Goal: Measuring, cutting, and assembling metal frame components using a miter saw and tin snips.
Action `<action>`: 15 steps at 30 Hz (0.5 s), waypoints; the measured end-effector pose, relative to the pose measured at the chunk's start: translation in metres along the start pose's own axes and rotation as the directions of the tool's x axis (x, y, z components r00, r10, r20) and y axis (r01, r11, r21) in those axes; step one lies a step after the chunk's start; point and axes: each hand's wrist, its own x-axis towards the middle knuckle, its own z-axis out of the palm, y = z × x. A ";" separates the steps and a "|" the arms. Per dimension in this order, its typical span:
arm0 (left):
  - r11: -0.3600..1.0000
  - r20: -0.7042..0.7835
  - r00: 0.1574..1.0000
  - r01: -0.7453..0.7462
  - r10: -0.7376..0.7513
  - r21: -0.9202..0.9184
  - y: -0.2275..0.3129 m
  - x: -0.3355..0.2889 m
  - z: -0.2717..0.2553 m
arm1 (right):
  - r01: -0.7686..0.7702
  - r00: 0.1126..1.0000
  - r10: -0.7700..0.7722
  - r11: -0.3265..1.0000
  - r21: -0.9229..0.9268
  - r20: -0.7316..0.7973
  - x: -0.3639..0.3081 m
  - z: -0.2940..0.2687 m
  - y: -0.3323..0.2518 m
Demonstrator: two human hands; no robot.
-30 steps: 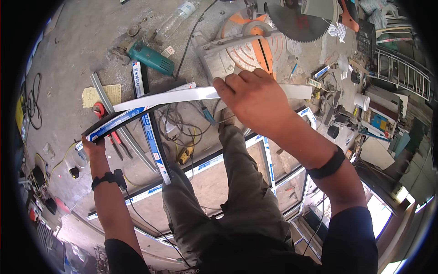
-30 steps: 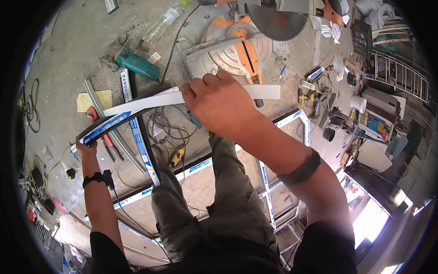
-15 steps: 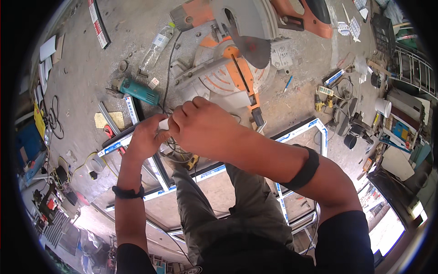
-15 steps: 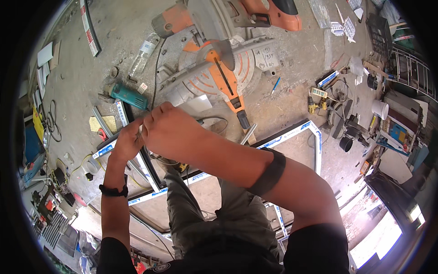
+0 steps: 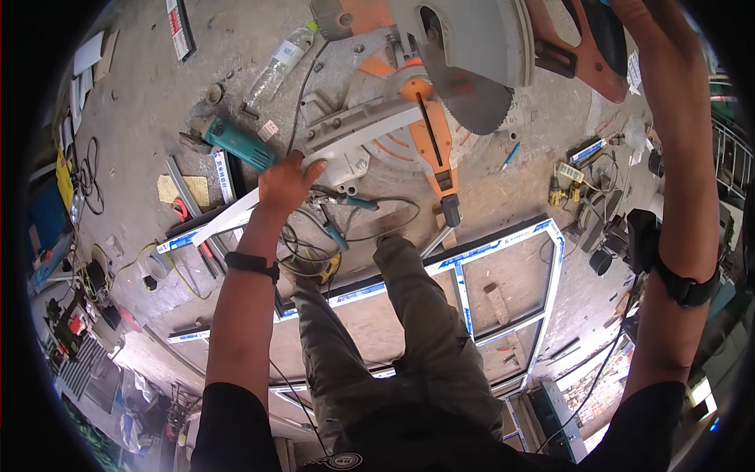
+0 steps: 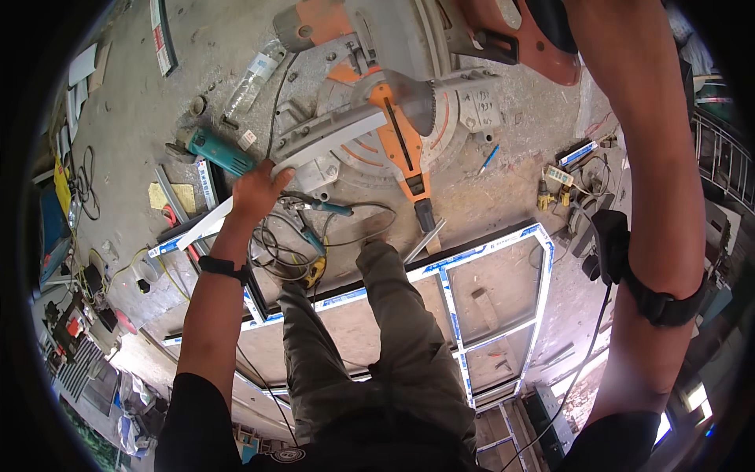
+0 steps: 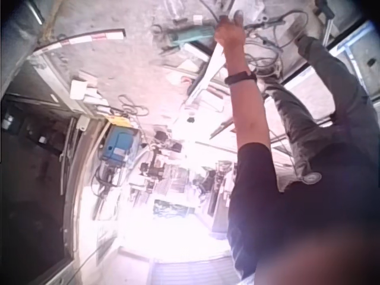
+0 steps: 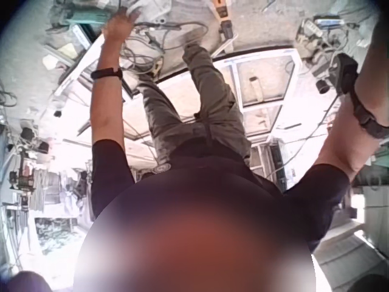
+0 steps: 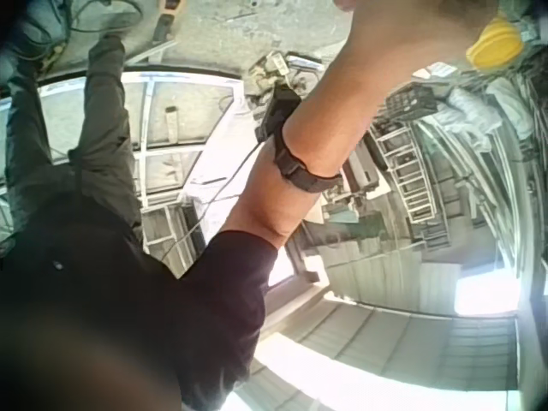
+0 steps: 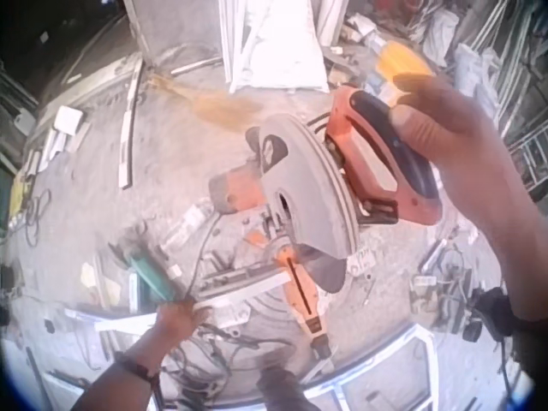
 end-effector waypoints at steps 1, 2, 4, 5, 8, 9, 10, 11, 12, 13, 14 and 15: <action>1.000 0.005 1.000 0.014 -0.014 0.007 0.000 0.001 0.000 | -0.118 0.987 0.111 0.991 0.059 0.118 0.002 0.006 0.007; 0.997 0.030 0.998 0.052 -0.053 0.051 -0.003 0.003 0.002 | -0.118 0.986 0.109 0.991 0.070 0.128 0.005 0.021 0.009; 0.997 0.080 0.994 0.071 -0.074 0.035 0.020 0.028 0.004 | -0.189 0.981 0.183 0.975 0.113 0.065 0.022 0.023 0.002; 0.997 0.082 0.994 0.073 -0.075 0.033 0.019 0.032 0.007 | -0.190 0.981 0.183 0.975 0.113 0.068 0.027 0.023 0.006; 0.996 0.046 0.996 0.073 -0.070 -0.059 0.016 0.037 0.022 | -0.819 0.531 0.554 0.529 0.221 0.641 0.123 -0.032 0.127; 0.993 0.045 0.995 0.092 -0.089 -0.072 0.006 0.033 0.026 | -0.824 0.523 0.544 0.520 0.226 0.656 0.093 -0.015 0.085; 0.990 0.043 0.993 0.109 -0.106 -0.085 -0.002 0.030 0.030 | -0.797 0.551 0.499 0.552 0.245 0.669 0.069 -0.002 0.054; 0.990 0.048 0.993 0.112 -0.108 -0.085 -0.003 0.031 0.029 | -0.766 0.581 0.461 0.588 0.259 0.670 0.051 0.001 0.030; 0.991 0.091 0.989 0.121 -0.116 -0.055 -0.005 0.036 0.027 | -0.733 0.610 0.423 0.623 0.274 0.670 0.036 0.002 0.015; 0.992 0.135 0.984 0.123 -0.118 -0.030 -0.003 0.040 0.026 | -0.698 0.636 0.389 0.658 0.283 0.666 0.026 -0.001 0.005; 0.989 0.120 0.985 0.134 -0.126 -0.057 -0.011 0.039 0.026 | -0.665 0.659 0.342 0.681 0.307 0.670 0.017 0.003 0.004; 0.989 0.128 0.982 0.145 -0.138 -0.044 -0.018 0.035 0.026 | -0.631 0.680 0.294 0.701 0.332 0.671 0.012 0.009 0.007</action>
